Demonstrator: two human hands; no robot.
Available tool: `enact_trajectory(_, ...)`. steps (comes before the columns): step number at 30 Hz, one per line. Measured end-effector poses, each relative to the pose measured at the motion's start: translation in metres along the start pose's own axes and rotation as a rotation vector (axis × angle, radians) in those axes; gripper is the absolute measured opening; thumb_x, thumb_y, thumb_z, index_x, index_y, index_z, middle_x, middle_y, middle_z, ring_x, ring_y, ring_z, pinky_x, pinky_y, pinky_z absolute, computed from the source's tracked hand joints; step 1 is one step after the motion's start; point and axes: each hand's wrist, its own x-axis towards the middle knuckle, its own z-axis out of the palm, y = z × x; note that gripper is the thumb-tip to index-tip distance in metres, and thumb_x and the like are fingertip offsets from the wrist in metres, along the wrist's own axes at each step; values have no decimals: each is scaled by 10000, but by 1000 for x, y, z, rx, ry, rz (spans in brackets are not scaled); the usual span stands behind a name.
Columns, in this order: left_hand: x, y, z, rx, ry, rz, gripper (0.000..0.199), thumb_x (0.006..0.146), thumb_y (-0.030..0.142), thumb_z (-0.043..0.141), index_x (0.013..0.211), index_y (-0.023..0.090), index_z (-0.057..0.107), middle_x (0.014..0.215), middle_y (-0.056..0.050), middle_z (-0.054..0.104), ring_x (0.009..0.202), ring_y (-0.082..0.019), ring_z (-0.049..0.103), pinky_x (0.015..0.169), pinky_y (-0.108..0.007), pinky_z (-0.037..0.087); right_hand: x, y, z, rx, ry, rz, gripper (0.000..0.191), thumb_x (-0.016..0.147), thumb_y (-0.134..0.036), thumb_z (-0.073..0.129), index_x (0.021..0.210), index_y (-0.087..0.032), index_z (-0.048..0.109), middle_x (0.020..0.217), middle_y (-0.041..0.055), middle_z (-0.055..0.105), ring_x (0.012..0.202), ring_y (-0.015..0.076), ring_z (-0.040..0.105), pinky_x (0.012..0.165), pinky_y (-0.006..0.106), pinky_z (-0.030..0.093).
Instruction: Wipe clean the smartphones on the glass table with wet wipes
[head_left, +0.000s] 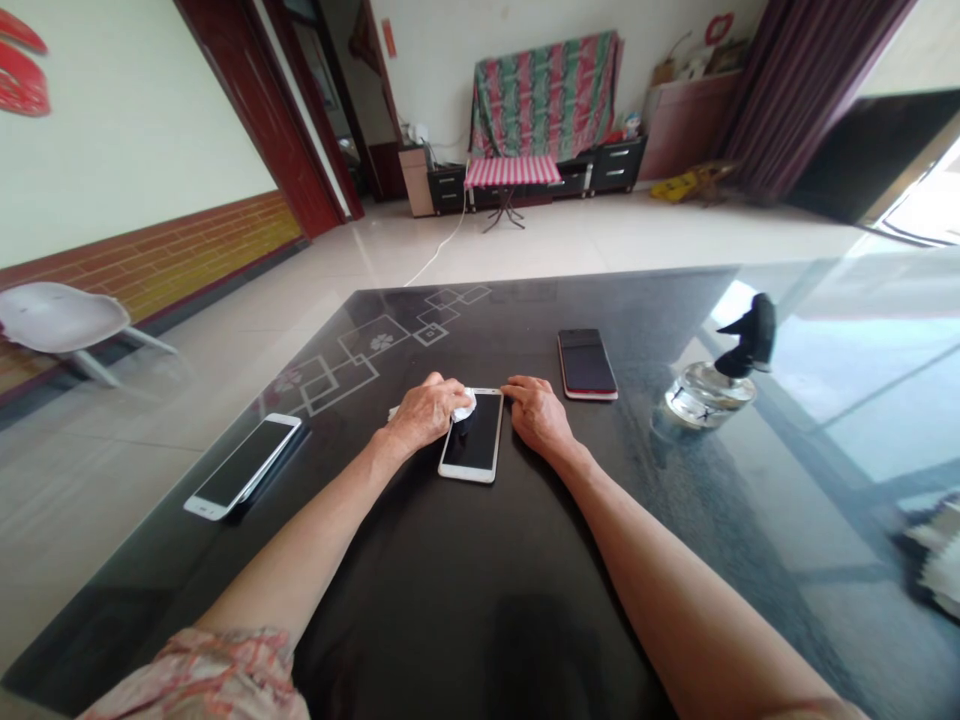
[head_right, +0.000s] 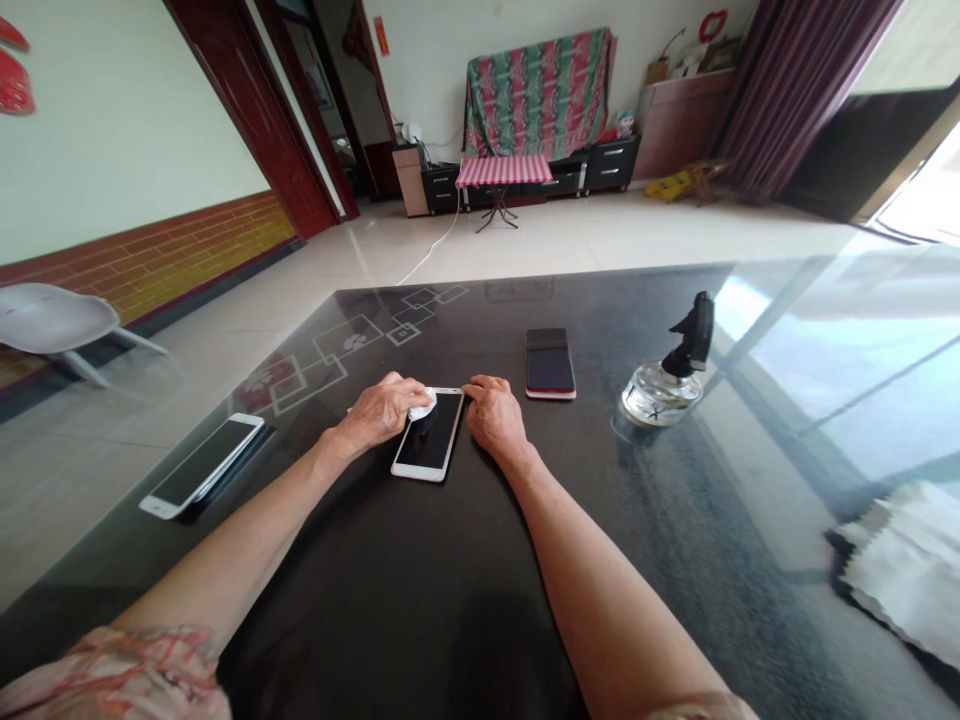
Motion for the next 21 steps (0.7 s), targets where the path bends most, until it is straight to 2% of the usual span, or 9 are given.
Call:
enact_trajectory(7,27,10,7,56,-18,-26,332,908,114,446,974,287,721,1029,-30,651,869,-194,476,585,-240,394,0,-1,-1,-25,1,-7,419,817,-55,433,1068,-167,750,1211,74,669,1119,226,561,1028,311,431)
enact_trajectory(15,15,16,-4,108,-63,-36,316,879,64,455,952,246,703,951,-61,611,849,-200,464,572,-244,372,-1,-1,-1,-23,0,10,417,820,-62,440,1080,-175,746,1225,68,661,1127,233,553,1012,307,441)
enact_trajectory(21,29,32,-5,48,-102,-98,336,911,101,443,986,292,709,1018,-43,612,918,-206,467,610,-244,384,0,-1,0,-16,-17,-2,415,829,-56,425,1073,-161,744,1227,88,658,1138,212,552,1049,301,405)
